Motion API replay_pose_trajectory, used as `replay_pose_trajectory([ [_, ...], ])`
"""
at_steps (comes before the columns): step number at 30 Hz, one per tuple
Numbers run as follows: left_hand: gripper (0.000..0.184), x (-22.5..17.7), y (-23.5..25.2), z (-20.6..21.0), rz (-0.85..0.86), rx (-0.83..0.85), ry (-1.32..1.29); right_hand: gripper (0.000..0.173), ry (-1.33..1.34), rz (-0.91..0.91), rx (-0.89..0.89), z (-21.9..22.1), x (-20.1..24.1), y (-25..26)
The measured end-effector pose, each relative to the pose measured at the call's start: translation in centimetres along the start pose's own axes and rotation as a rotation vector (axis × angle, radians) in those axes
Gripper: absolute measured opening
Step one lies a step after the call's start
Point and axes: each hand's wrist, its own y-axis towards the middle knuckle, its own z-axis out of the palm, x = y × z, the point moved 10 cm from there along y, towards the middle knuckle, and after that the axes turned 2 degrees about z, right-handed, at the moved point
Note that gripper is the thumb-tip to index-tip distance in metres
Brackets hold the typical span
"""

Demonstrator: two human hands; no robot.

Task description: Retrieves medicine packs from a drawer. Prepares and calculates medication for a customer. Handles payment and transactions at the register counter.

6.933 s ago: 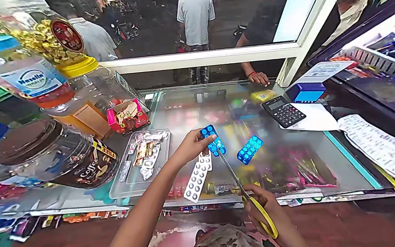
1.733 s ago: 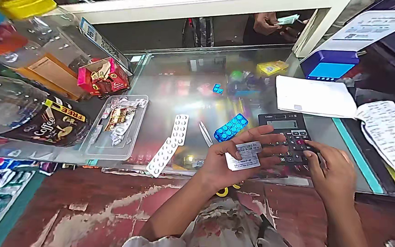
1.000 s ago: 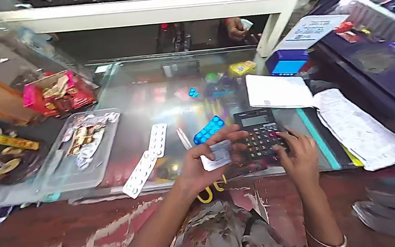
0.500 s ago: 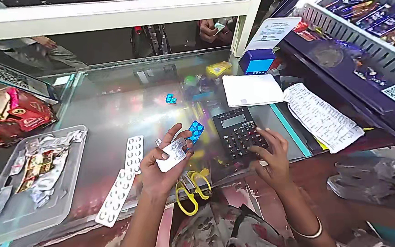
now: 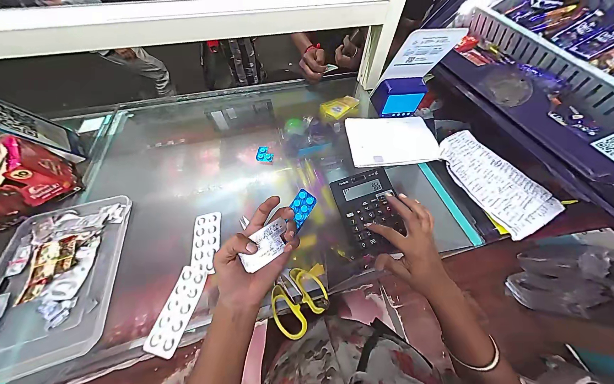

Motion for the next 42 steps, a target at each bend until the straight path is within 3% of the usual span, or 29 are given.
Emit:
replay_pose_trajectory([
  [4,0.053,-0.1,0.0,0.1,0.001,0.017,0.014,0.070,-0.050,0.161,-0.205,-2.2,-2.3,-0.7],
  [7,0.053,-0.2,0.0,-0.1,0.020,0.015,0.019,0.073,-0.089,0.242,-0.180,-2.1,-3.4,-0.9],
  [17,0.052,-0.2,0.0,-0.5,0.025,-0.026,0.007,0.076,-0.200,0.238,-0.143,-1.6,-2.4,-0.5],
  [20,0.050,-0.2,0.1,-0.4,0.026,-0.028,0.022,0.075,-0.138,0.138,-0.167,-1.5,-1.3,-0.8],
  [25,0.048,-0.2,0.1,-0.5,0.025,-0.035,0.039,0.069,-0.072,-0.082,-0.062,0.5,2.6,-1.5],
  [29,0.048,-0.3,0.1,-0.6,0.035,-0.042,0.027,0.072,-0.103,-0.071,-0.025,1.1,2.7,-1.2],
  [34,0.048,-0.5,0.1,-0.7,0.049,-0.045,0.007,0.063,-0.043,-0.121,-0.079,0.5,2.9,-1.9],
  [39,0.050,-0.7,0.0,-0.9,0.061,-0.071,0.000,0.062,-0.046,0.007,-0.192,-1.7,0.9,-2.4],
  [42,0.050,-0.7,-0.1,-1.0,0.065,-0.077,-0.004,0.070,-0.101,0.107,-0.161,-1.6,-0.9,-2.3],
])
